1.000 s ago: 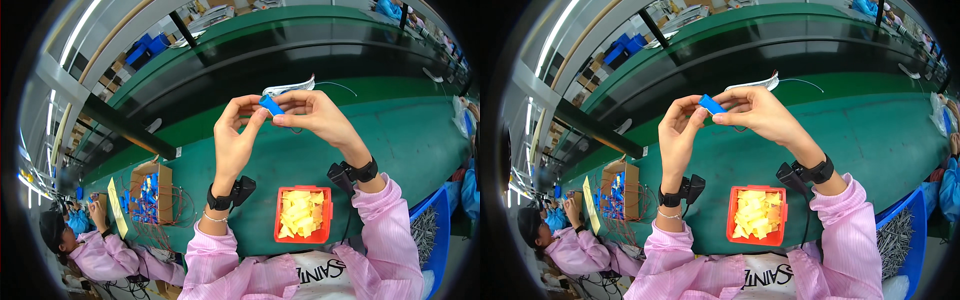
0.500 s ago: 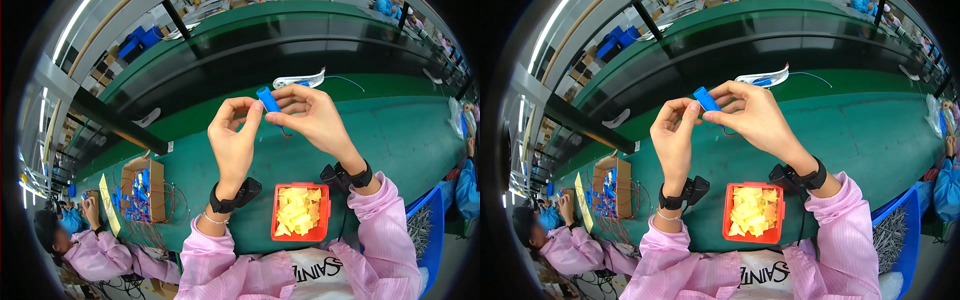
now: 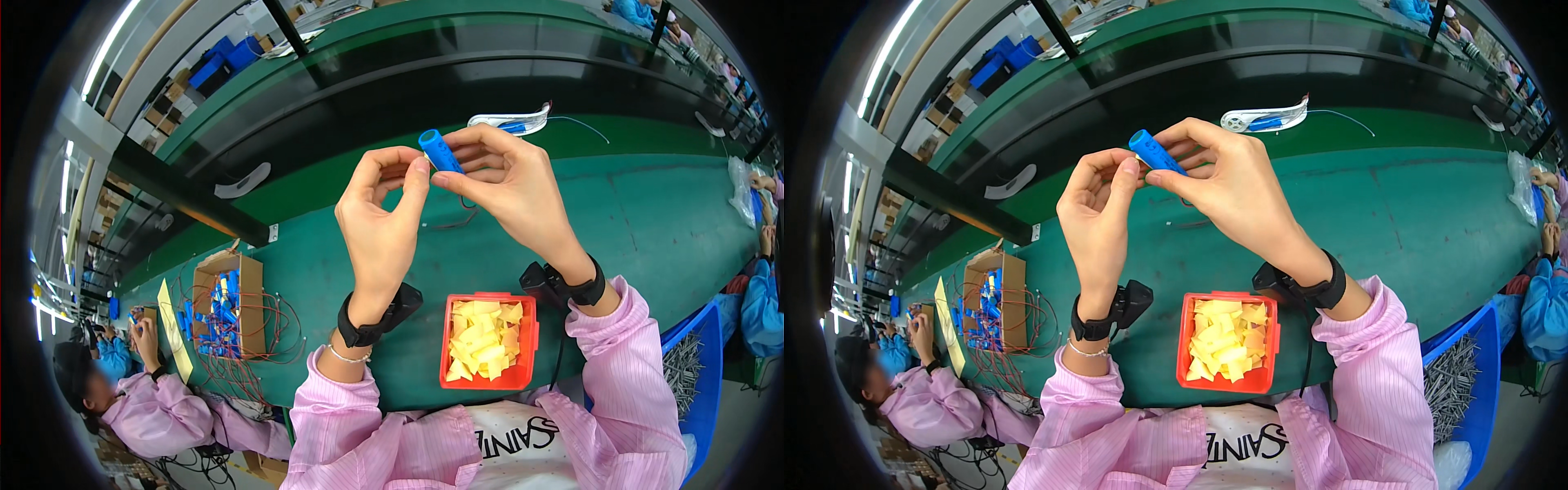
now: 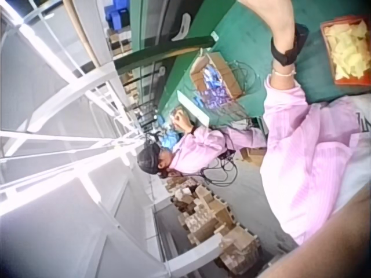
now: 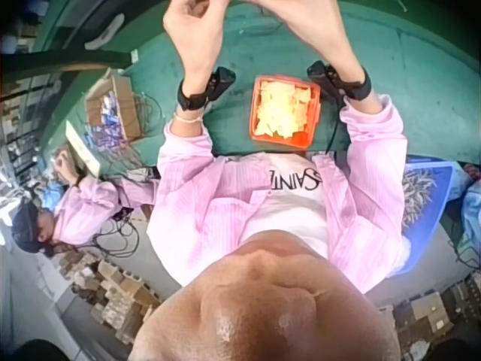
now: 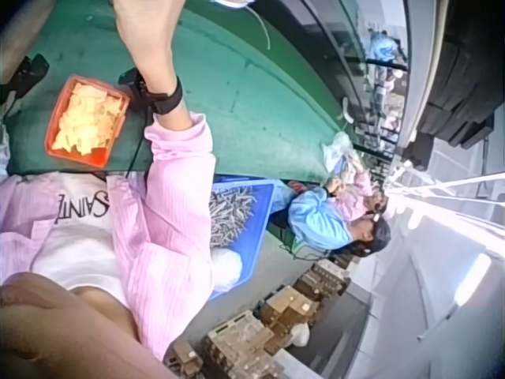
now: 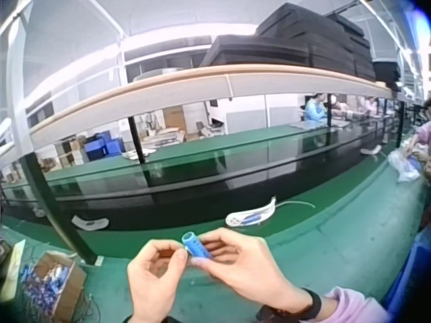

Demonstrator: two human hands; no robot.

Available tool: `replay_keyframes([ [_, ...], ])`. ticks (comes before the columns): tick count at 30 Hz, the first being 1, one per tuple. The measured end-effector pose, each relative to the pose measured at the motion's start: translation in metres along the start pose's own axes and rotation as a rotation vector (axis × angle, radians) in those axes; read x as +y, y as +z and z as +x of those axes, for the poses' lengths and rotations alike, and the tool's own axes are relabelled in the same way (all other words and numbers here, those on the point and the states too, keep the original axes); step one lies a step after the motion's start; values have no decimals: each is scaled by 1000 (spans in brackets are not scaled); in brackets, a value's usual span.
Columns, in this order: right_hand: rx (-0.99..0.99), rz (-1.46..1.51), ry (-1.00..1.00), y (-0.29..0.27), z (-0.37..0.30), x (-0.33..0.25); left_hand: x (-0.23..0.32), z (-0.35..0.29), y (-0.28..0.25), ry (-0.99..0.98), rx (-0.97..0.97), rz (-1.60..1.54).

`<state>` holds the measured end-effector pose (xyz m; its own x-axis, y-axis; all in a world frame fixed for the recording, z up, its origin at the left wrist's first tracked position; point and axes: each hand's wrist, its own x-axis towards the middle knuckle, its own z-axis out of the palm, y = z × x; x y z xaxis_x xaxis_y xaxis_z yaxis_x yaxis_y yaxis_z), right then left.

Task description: Assemble a battery inside a plastic housing and apply a protective sheet layer.

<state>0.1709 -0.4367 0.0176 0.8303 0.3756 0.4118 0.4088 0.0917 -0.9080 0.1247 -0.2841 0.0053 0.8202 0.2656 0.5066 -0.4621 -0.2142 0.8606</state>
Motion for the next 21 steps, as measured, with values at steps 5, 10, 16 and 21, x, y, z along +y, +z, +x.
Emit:
replay_keyframes([
  [5,-40,-32,-41,-1,1,1,-2,-1,2,-8,27,-19],
  [10,-217,187,151,-16,9,3,-8,2,-3,-175,-78,-254],
  [16,-158,518,247,-37,20,9,-4,10,-10,-108,-5,-368],
  [21,-15,411,142,-64,24,0,17,8,-17,-219,-265,-276],
])
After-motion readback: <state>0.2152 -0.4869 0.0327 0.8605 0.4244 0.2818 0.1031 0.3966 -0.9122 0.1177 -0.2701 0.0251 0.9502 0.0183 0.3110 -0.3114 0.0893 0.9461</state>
